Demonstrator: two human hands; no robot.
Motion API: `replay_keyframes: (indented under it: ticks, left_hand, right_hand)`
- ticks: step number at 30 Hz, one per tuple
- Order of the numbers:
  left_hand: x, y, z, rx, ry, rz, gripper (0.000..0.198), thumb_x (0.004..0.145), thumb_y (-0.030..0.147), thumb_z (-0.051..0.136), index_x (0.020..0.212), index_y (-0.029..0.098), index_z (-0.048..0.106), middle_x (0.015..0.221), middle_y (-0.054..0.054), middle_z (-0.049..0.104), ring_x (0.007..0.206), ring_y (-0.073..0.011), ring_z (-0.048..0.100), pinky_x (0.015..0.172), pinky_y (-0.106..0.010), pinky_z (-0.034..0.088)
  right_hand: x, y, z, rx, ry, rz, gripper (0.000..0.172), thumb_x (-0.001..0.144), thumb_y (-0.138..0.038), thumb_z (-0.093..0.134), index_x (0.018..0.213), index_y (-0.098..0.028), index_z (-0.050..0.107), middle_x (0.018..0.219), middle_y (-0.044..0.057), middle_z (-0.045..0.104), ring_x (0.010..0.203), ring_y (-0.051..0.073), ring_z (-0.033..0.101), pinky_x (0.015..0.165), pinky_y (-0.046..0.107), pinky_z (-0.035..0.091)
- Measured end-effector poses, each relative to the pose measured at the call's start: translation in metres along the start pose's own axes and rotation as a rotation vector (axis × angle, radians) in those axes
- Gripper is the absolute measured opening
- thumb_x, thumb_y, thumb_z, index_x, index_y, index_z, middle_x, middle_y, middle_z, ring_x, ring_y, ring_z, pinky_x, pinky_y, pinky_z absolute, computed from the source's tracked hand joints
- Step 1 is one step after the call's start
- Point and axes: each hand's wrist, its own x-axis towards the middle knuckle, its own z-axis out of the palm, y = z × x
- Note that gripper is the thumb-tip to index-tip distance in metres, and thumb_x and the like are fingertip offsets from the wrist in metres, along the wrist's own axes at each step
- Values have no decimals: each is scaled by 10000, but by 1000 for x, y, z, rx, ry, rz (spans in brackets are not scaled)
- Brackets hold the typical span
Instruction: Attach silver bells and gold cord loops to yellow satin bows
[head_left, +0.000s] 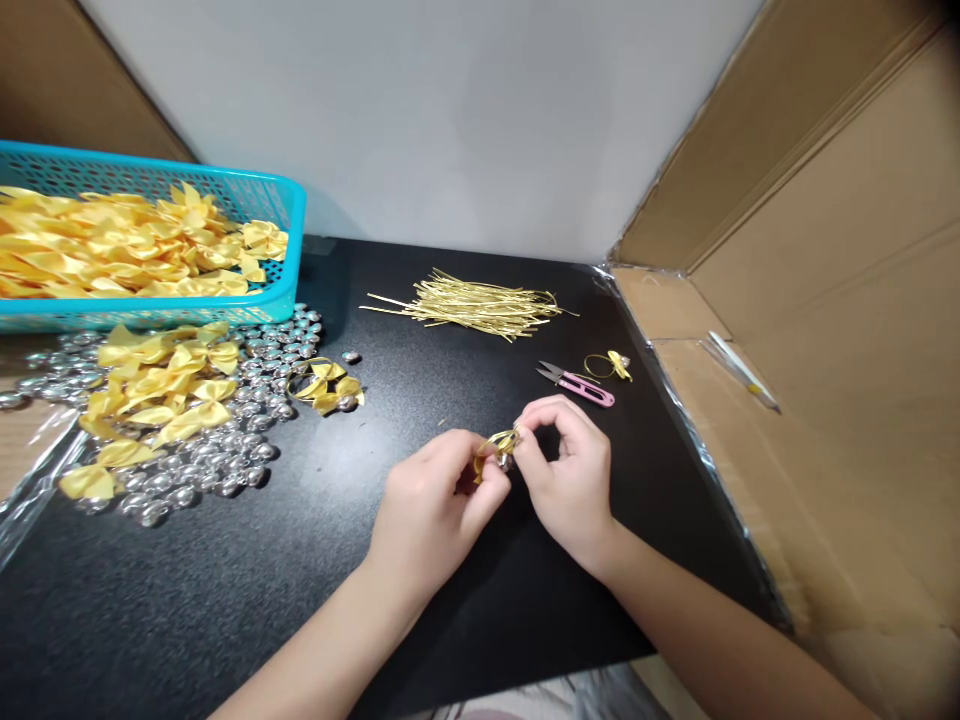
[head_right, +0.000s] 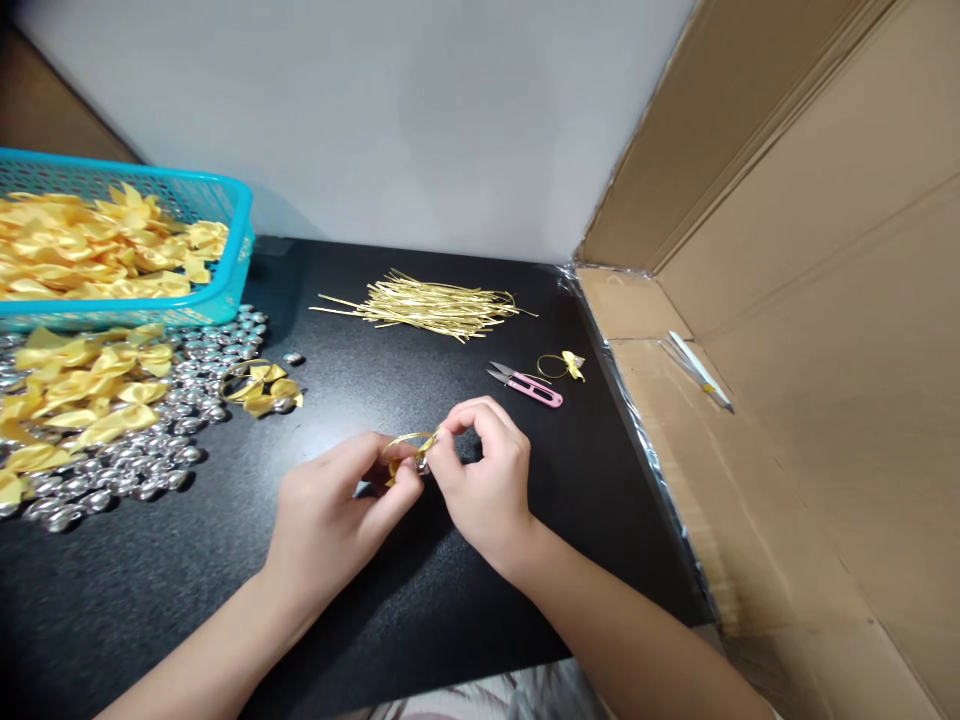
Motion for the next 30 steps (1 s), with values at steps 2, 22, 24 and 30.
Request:
replay_keyframes:
  ticks: [2, 22, 24, 30]
  left_hand:
    - [0, 0, 0, -6, -13, -16, 121, 795, 113, 567, 682, 157, 571, 575, 42, 592, 483, -63, 546, 510, -151, 412]
    - [4, 0, 0, -347, -178, -364, 109, 761, 179, 557, 658, 161, 586, 519, 45, 542, 442, -71, 467, 446, -178, 364]
    - [4, 1, -1, -381, -191, -390, 116, 760, 190, 553, 651, 162, 580, 514, 50, 531, 440, -67, 453, 443, -175, 350]
    - [8, 2, -2, -585, -258, -588, 107, 752, 214, 535, 663, 166, 568, 533, 52, 525, 467, -76, 492, 471, -179, 393]
  right_hand:
    - [0, 1, 1, 41, -8, 48, 140, 769, -84, 557, 680, -188, 530, 730, -1, 584, 714, 128, 568, 691, 268, 468]
    - [1, -6, 5, 616, -121, 604, 90, 725, -236, 637, 699, -176, 575, 652, -21, 639, 569, 89, 580, 537, 199, 484]
    - [1, -6, 6, 652, -123, 621, 90, 722, -231, 638, 700, -175, 571, 658, -23, 639, 563, 84, 577, 538, 198, 485]
    - [5, -6, 5, 767, -168, 773, 149, 678, -236, 685, 682, -161, 557, 601, -34, 600, 526, 71, 540, 523, 189, 448]
